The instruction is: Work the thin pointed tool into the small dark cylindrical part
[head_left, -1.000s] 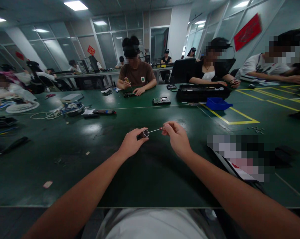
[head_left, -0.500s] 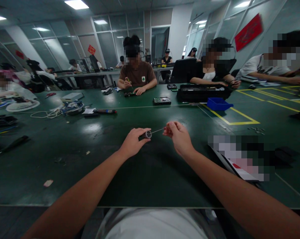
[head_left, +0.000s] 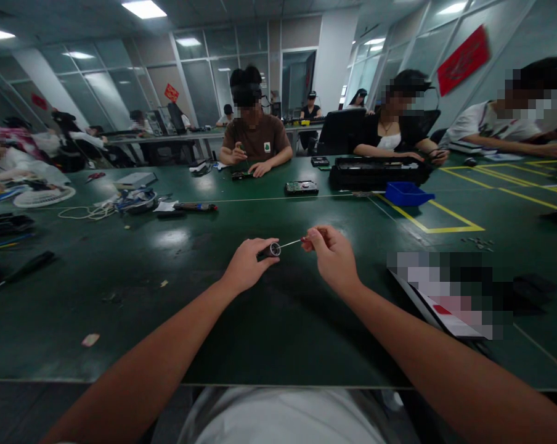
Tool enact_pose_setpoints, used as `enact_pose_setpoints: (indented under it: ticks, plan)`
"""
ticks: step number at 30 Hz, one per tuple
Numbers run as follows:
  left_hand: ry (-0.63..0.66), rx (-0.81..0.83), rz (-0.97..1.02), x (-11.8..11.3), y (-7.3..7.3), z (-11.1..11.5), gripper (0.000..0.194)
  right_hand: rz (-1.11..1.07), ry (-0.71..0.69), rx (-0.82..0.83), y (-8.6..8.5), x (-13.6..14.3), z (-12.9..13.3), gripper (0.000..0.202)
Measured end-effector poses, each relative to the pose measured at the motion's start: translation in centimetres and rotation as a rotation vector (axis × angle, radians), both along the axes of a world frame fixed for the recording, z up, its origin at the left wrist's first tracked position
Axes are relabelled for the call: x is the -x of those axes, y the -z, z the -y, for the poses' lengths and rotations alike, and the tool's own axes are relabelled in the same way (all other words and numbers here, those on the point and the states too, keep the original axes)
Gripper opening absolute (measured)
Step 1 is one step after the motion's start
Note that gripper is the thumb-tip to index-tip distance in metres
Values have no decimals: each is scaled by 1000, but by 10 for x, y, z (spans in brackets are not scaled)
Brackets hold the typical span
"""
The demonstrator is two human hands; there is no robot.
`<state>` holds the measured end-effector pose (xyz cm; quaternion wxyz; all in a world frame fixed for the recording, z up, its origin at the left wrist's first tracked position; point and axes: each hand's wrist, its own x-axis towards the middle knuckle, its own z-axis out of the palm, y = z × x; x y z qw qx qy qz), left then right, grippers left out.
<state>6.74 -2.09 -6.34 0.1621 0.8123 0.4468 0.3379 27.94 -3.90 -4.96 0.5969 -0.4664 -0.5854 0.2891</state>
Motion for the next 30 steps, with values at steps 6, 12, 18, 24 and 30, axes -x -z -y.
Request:
enact_pose_setpoints:
  ticks: [6,12,18,24,30]
  plan:
    - [-8,5,-27,1,2,0,43,212,60,52,-7,-3,5,34]
    - [-7,-6,-29,3,5,-2,44,218,-78,-61,0,-3,4,13]
    - [-8,4,-37,3,4,-2,44,302,-9,7,0,-4,4,30]
    - [-19,10,-26,1,2,-2,43,185,-51,-31,6,-3,1,18]
    - [-24,16,-22,1,1,-1,43,71,-95,-46,7,-1,1,12]
